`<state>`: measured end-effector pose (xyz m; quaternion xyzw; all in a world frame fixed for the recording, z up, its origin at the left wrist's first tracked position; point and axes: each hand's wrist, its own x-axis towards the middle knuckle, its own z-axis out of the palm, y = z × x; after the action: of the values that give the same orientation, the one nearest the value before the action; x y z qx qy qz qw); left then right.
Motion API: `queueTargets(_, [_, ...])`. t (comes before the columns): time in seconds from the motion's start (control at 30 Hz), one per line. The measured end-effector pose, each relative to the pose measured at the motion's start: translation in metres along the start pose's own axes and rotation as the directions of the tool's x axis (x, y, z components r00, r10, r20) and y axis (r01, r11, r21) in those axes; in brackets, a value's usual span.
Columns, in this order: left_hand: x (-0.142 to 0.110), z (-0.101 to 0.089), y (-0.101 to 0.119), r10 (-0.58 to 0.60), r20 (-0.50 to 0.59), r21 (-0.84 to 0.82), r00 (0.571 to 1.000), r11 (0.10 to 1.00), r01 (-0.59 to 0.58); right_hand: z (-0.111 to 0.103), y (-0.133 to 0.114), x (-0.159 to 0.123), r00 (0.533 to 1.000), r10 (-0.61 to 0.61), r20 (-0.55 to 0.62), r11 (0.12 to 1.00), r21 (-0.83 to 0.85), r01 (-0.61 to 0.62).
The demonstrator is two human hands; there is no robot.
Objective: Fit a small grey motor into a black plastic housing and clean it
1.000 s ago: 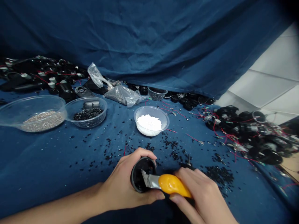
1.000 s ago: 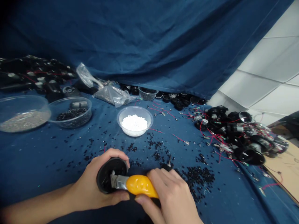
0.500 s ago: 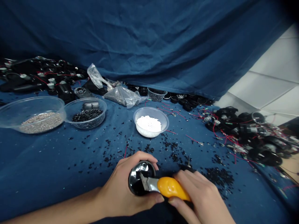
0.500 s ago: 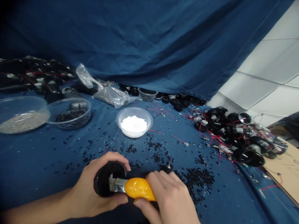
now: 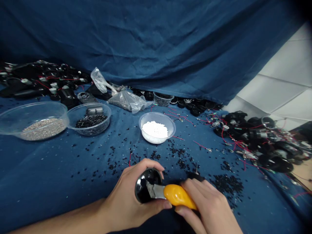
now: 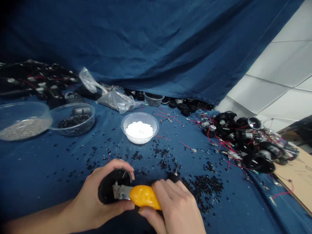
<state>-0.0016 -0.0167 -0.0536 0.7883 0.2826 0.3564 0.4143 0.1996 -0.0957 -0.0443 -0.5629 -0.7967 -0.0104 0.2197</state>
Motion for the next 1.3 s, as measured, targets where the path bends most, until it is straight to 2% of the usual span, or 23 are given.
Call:
queueTargets(0.27, [0.0005,0.0017,0.0027,-0.065,0.000,-0.034,0.998,0.997,0.065,0.0012,-0.0022,-0.0003,0.998,-0.012,-0.054,0.999,-0.046,0.009])
queueTargets(0.37, [-0.0004,0.0020,0.0032,-0.061,-0.010,-0.026,0.998,0.998,0.061,0.0004,-0.0024,-0.0008,0.998,0.022,-0.061,0.998,-0.055,-0.025])
queueTargets(0.53, [0.0007,0.0017,0.0016,-0.035,0.056,-0.089,0.998,0.995,0.040,-0.0016,-0.0016,-0.0001,1.000,0.009,-0.022,1.000,0.010,-0.009])
queueTargets(0.67, [0.0018,0.0021,-0.0023,-0.032,0.029,-0.070,0.999,0.997,0.034,-0.0022,-0.0009,-0.0011,1.000,0.008,0.027,0.999,0.036,-0.009])
queueTargets(1.1, [-0.0014,0.0032,-0.0024,0.031,-0.050,0.015,0.998,0.999,-0.030,0.0007,-0.0018,-0.0020,1.000,-0.001,0.010,1.000,0.002,0.001])
queueTargets(1.3, [-0.0031,0.0025,0.0024,0.009,-0.028,0.027,1.000,1.000,-0.008,0.0002,-0.0019,-0.0039,0.999,0.017,-0.028,0.998,-0.056,-0.019])
